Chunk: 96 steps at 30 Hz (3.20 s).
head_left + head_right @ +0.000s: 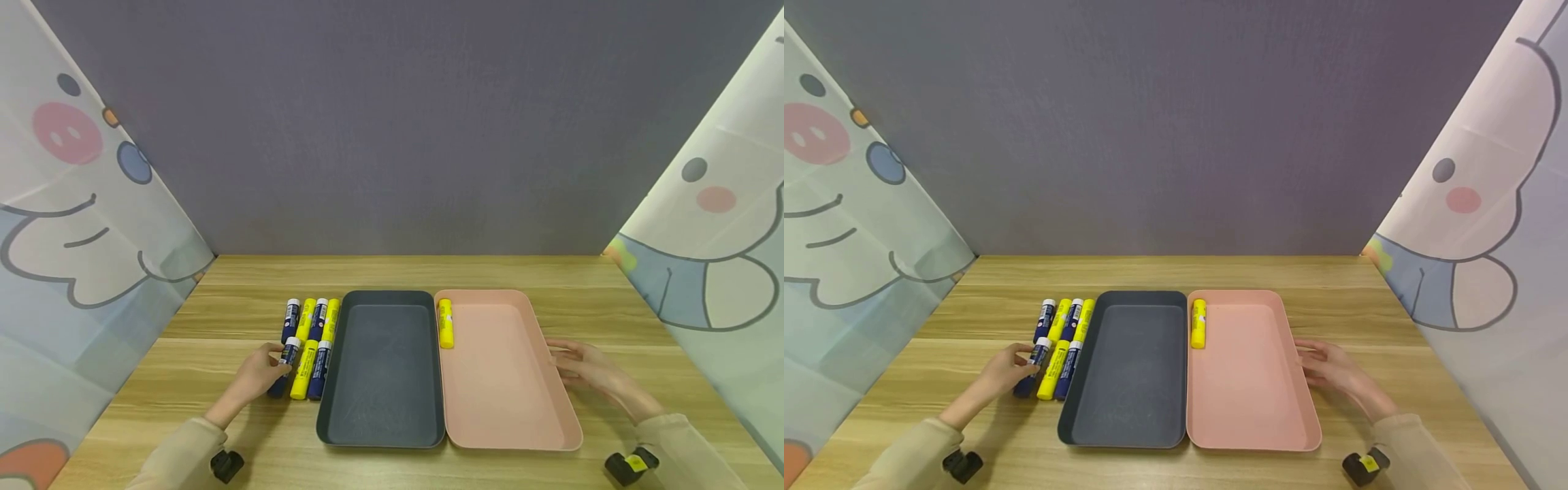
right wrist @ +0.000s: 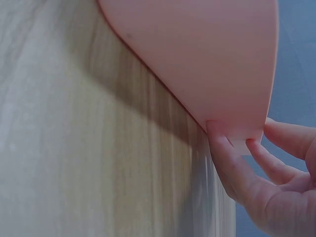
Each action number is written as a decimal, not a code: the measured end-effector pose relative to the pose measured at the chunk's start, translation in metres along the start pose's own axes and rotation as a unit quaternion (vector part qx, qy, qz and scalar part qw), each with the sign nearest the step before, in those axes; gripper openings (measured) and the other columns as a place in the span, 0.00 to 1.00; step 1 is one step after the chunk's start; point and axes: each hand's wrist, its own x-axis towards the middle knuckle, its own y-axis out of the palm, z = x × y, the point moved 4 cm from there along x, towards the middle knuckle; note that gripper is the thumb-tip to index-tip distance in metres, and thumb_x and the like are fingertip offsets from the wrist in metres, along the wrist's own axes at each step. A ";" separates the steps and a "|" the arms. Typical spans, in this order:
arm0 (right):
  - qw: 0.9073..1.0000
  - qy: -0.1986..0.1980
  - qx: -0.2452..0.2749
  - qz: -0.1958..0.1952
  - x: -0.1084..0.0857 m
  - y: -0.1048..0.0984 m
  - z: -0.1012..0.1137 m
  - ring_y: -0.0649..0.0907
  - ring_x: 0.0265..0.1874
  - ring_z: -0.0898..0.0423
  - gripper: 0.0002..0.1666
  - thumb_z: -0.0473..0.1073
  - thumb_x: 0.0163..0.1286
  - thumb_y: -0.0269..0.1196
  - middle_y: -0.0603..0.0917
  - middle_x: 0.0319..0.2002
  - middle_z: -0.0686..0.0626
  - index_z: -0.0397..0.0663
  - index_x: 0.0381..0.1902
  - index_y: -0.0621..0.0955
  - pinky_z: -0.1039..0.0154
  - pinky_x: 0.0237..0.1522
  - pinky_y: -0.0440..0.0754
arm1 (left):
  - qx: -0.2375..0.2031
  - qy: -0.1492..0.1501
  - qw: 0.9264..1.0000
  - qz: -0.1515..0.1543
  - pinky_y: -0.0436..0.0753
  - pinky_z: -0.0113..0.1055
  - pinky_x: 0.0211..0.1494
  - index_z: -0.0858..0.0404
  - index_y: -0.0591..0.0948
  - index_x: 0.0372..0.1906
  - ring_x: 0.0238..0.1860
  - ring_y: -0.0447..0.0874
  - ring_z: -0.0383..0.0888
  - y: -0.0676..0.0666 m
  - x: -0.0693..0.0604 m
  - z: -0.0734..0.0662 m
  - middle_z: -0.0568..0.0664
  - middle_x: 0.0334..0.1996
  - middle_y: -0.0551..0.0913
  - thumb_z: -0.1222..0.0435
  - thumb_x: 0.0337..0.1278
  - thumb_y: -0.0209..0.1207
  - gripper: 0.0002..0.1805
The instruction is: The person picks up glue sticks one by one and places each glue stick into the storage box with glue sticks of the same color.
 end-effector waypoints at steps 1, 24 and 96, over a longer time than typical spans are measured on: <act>1.000 0.000 0.001 0.000 0.000 0.000 0.000 0.78 0.44 0.62 0.38 0.41 0.66 0.52 0.69 0.54 0.31 0.21 0.61 0.49 0.59 0.44 0.77 | 0.000 0.000 1.000 0.000 0.76 0.40 0.29 0.81 0.66 0.51 0.30 0.76 0.49 0.000 0.000 -0.001 0.64 0.32 0.77 0.68 0.49 0.56 0.26; 1.000 0.010 0.011 -0.004 0.000 -0.001 0.000 0.78 0.43 0.63 0.40 0.42 0.65 0.54 0.70 0.54 0.32 0.21 0.61 0.49 0.60 0.44 0.77 | -0.014 0.033 0.999 -0.010 0.75 0.37 0.27 0.77 0.67 0.52 0.30 0.76 0.48 -0.003 0.007 -0.035 0.63 0.35 0.77 0.67 0.50 0.57 0.26; 1.000 0.011 0.009 -0.007 -0.001 0.000 0.001 0.78 0.44 0.62 0.39 0.41 0.65 0.53 0.68 0.55 0.30 0.22 0.62 0.49 0.59 0.45 0.77 | -0.264 0.039 0.960 0.087 0.81 0.38 0.27 0.75 0.65 0.56 0.30 0.81 0.50 0.094 0.070 -0.156 0.64 0.38 0.78 0.69 0.52 0.56 0.26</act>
